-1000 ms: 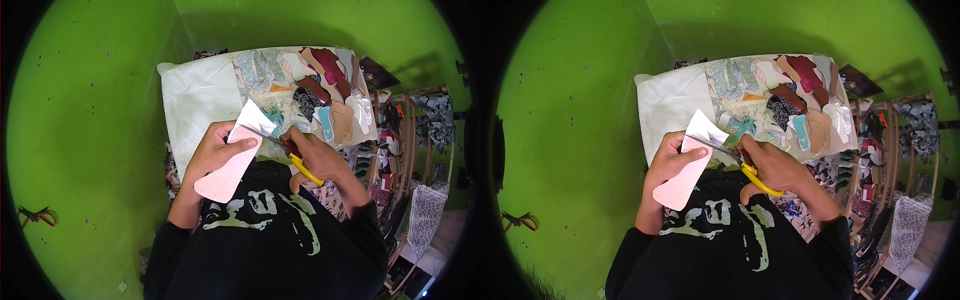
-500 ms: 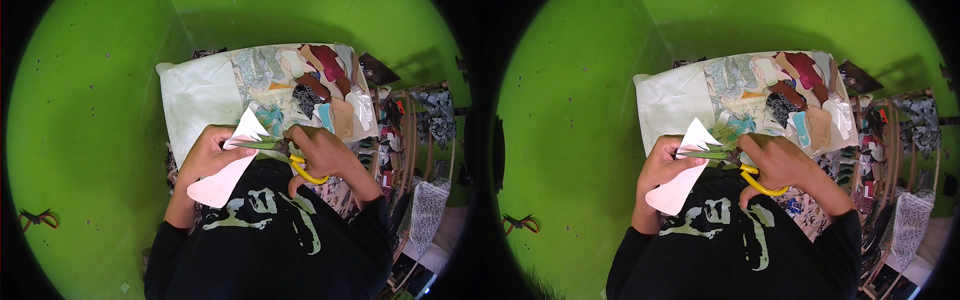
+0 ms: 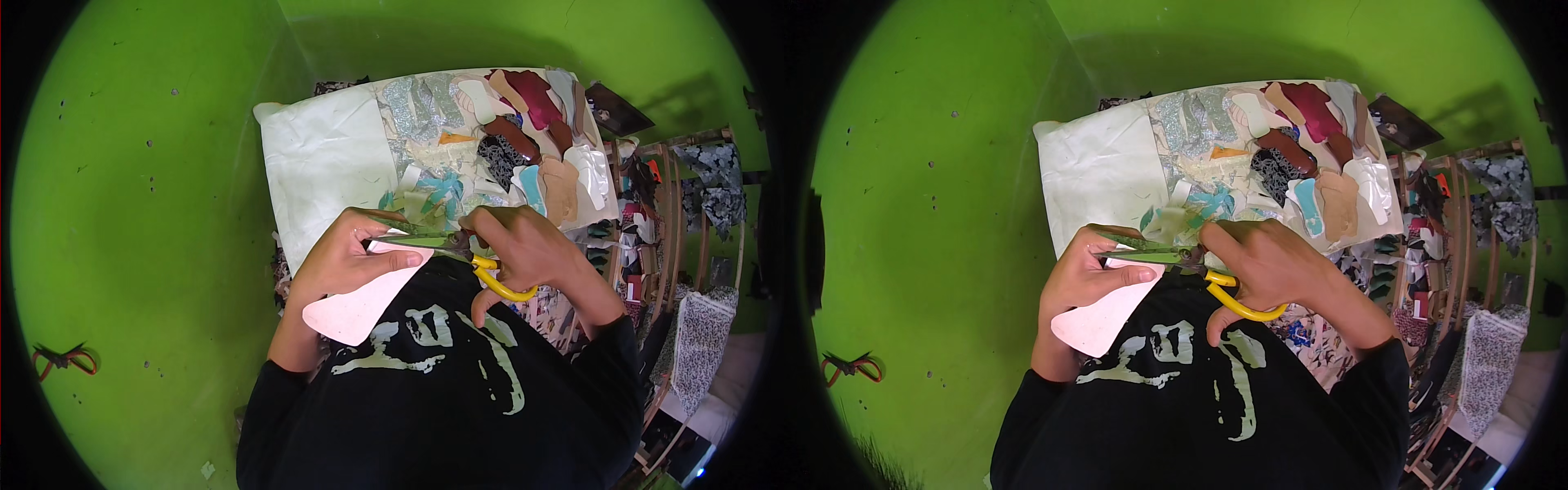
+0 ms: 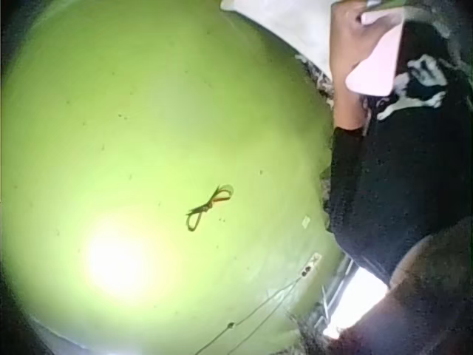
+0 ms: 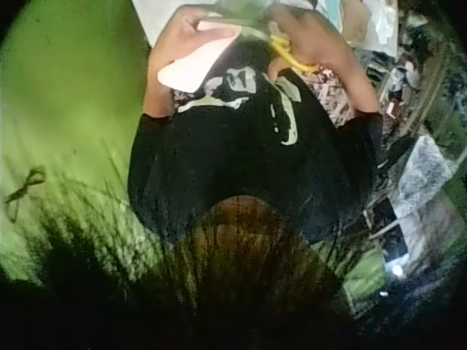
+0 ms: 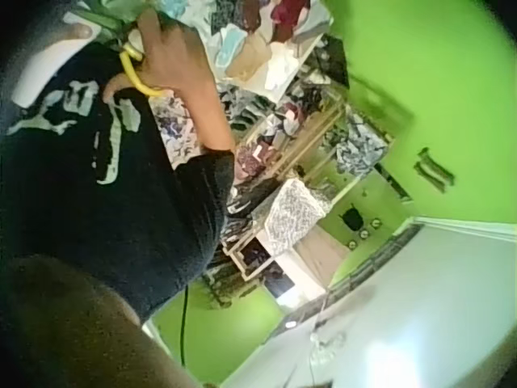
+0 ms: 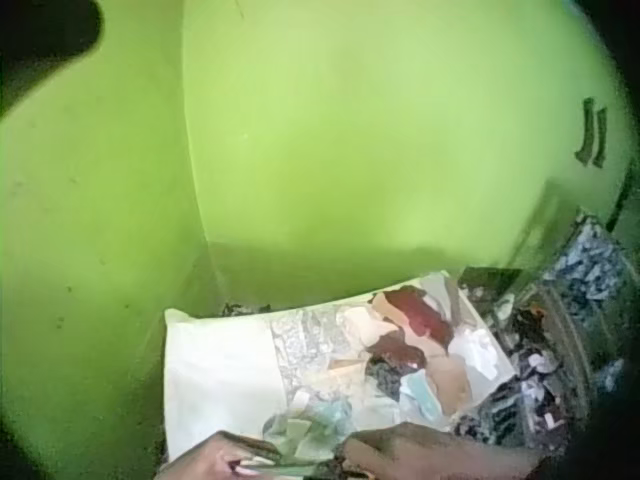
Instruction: Cutting out shoe insole shapes from fabric using scissors.
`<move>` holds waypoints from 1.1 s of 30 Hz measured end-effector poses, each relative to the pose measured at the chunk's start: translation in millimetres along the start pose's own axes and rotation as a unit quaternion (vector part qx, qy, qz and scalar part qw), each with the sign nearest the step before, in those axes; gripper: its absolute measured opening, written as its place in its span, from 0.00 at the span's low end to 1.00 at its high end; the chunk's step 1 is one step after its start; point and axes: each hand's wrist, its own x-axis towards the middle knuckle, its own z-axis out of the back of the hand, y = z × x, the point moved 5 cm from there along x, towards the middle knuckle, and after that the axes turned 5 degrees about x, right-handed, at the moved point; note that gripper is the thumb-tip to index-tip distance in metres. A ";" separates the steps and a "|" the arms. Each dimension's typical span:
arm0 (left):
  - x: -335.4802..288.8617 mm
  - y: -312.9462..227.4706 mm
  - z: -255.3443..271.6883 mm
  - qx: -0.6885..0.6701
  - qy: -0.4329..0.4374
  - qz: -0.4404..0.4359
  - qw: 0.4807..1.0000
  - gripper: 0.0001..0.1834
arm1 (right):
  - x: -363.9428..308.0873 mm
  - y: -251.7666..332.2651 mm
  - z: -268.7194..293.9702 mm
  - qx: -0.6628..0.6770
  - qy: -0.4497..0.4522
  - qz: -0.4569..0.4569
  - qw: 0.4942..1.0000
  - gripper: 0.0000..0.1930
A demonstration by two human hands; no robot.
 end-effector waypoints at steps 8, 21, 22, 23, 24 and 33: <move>2.9 7.6 4.4 0.011 0.021 0.058 0.998 0.12 | -11.2 -25.2 -20.3 0.048 0.027 -0.134 0.989 0.50; 31.8 50.2 22.0 -0.022 -0.224 -0.047 0.973 0.10 | 23.7 -44.8 -124.9 0.545 -0.245 -0.182 0.781 0.37; 33.3 53.9 23.7 -0.020 -0.222 -0.045 0.974 0.10 | 26.4 -41.6 -120.9 0.512 -0.237 -0.190 0.804 0.34; 33.3 57.5 28.3 -0.036 -0.250 -0.041 0.967 0.10 | 28.2 -39.6 -118.7 0.477 -0.228 -0.197 0.825 0.31; 32.9 60.0 32.1 -0.053 -0.278 -0.037 0.958 0.10 | 28.9 -39.3 -119.1 0.479 -0.230 -0.199 0.823 0.31; 32.0 67.6 50.4 -0.067 -0.386 -0.076 0.917 0.13 | 19.1 -45.5 -132.0 0.569 -0.264 -0.208 0.751 0.27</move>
